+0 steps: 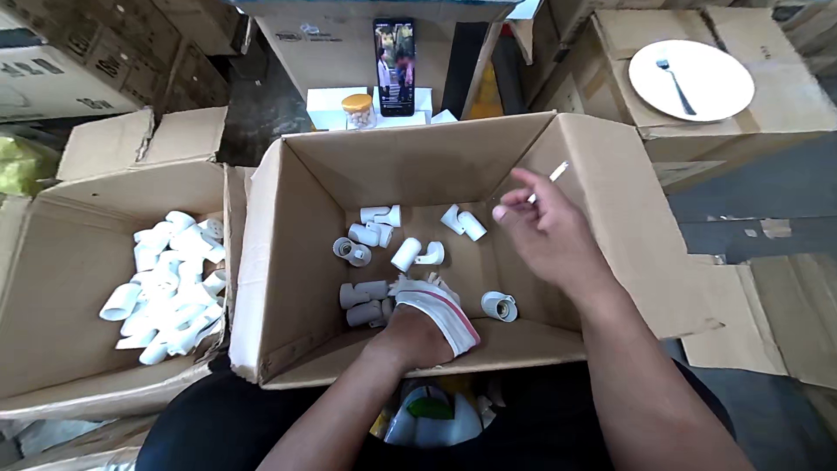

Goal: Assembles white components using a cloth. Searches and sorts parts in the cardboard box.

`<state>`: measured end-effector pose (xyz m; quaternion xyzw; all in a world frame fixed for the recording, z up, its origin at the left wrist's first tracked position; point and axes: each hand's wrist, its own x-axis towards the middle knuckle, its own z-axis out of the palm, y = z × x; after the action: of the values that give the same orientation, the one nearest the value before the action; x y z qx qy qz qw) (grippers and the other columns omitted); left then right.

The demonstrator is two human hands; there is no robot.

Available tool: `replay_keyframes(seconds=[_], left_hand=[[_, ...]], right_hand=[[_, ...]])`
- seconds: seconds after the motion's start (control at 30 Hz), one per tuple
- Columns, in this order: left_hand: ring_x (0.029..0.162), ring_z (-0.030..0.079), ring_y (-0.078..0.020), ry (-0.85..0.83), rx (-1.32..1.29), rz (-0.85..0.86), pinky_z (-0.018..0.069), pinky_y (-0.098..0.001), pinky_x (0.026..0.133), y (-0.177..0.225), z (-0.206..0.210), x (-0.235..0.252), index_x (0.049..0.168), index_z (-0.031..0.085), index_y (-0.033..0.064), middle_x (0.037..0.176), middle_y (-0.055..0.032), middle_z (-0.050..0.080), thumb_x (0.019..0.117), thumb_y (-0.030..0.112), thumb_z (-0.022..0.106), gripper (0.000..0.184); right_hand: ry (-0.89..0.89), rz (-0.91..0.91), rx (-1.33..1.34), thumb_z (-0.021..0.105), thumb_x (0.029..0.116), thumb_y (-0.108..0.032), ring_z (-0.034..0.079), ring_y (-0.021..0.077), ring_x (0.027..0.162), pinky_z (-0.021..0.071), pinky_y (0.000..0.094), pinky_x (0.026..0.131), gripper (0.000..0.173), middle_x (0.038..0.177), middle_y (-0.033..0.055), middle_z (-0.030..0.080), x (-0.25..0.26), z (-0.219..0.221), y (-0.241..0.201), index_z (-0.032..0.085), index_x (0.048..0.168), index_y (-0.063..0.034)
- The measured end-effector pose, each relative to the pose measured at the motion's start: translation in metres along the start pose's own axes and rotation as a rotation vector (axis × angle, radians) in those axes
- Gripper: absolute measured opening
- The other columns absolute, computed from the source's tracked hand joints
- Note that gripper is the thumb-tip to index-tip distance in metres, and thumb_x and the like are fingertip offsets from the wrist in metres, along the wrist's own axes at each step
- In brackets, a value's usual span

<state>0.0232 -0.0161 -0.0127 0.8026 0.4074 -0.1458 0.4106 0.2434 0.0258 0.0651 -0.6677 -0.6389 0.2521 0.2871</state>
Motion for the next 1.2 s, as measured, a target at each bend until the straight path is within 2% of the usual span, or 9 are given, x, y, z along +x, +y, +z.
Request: replay_keyframes(seconds=[0.07,0.2,0.33,0.6,0.7,0.83,0.93,1.03,1.2], left_hand=[[0.131,0.057,-0.0333,-0.013,0.002,-0.008,0.0431,-0.0649,0.105,0.0,-0.001,0.002,0.13,0.065,0.0105,0.134,-0.0147,0.065,0.0932,0.057,0.057,0.06],[0.131,0.057,-0.0334,-0.043,0.015,-0.045,0.0434,-0.0652,0.105,0.002,-0.002,0.003,0.131,0.064,0.0108,0.135,-0.0147,0.064,0.0944,0.059,0.053,0.062],[0.131,0.056,-0.0368,-0.065,0.006,-0.064,0.0419,-0.0683,0.104,0.005,-0.006,0.002,0.13,0.064,0.0086,0.135,-0.0177,0.064,0.0944,0.058,0.054,0.062],[0.129,0.058,-0.0378,-0.036,-0.046,-0.031,0.0419,-0.0695,0.103,0.002,-0.006,-0.002,0.128,0.066,0.0078,0.133,-0.0181,0.065,0.0947,0.057,0.055,0.06],[0.127,0.059,-0.0384,-0.025,-0.046,-0.03,0.0431,-0.0699,0.101,0.002,-0.006,-0.003,0.126,0.067,0.0083,0.13,-0.0182,0.067,0.0937,0.059,0.054,0.062],[0.127,0.058,-0.0397,-0.035,-0.053,-0.038,0.0423,-0.0709,0.101,0.004,-0.007,-0.004,0.127,0.066,0.0075,0.13,-0.0197,0.066,0.0921,0.062,0.055,0.065],[0.128,0.058,-0.0383,-0.01,-0.043,-0.01,0.0431,-0.0711,0.1,0.005,-0.006,-0.003,0.128,0.065,0.0091,0.132,-0.018,0.066,0.0931,0.062,0.054,0.064],[0.128,0.058,-0.0382,0.003,-0.03,0.011,0.0439,-0.0711,0.1,0.003,-0.004,-0.001,0.129,0.065,0.0094,0.132,-0.0176,0.066,0.0936,0.061,0.054,0.064],[0.127,0.059,-0.0376,-0.025,-0.002,-0.035,0.0436,-0.0707,0.101,0.005,-0.003,0.001,0.127,0.066,0.0095,0.131,-0.0171,0.066,0.0925,0.062,0.054,0.065]], right_hand=[[-0.211,0.016,-0.242,0.065,0.101,-0.034,0.068,0.0347,0.105,0.0553,0.0606,0.089,0.063,0.125,0.0171,0.066,0.001,0.006,0.005,0.042,0.155,-0.0114],[-0.562,0.182,-0.412,0.061,0.1023,-0.04,0.067,0.0364,0.108,0.0526,0.0605,0.094,0.066,0.126,0.0192,0.065,0.001,0.026,0.017,0.038,0.157,-0.0118],[-0.513,0.102,-0.345,0.054,0.1058,-0.036,0.063,0.0337,0.12,0.0491,0.0579,0.102,0.059,0.135,0.016,0.063,0.005,0.028,0.009,0.038,0.158,-0.0138],[0.464,-0.056,0.74,0.033,0.1043,-0.006,0.071,0.0198,0.105,0.0604,0.0397,0.089,0.042,0.123,0.0038,0.07,0.027,-0.068,0.039,0.045,0.144,-0.0092],[0.82,0.098,1.195,-0.007,0.1058,-0.047,0.068,0.0231,0.111,0.0567,0.0417,0.091,0.067,0.124,0.0075,0.065,0.024,-0.119,0.096,0.04,0.138,-0.0122],[1.137,0.293,1.352,0.024,0.1116,-0.04,0.065,0.0252,0.111,0.058,0.0405,0.089,0.042,0.128,0.0152,0.053,0.013,-0.137,0.125,0.03,0.14,-0.0096],[0.968,0.325,1.326,0.018,0.1086,-0.053,0.068,0.0232,0.108,0.0583,0.0404,0.089,0.055,0.123,0.0129,0.061,0.01,-0.128,0.112,0.037,0.135,-0.0078],[0.702,0.257,1.003,0.033,0.1109,-0.035,0.069,0.018,0.104,0.0571,0.038,0.088,0.033,0.117,0.0036,0.067,0.007,-0.1,0.075,0.045,0.133,-0.0153],[0.159,-0.065,0.464,0.057,0.1006,-0.032,0.072,0.0221,0.099,0.0618,0.0406,0.085,0.051,0.114,0.0089,0.073,-0.014,-0.041,0.017,0.048,0.144,-0.0063]])
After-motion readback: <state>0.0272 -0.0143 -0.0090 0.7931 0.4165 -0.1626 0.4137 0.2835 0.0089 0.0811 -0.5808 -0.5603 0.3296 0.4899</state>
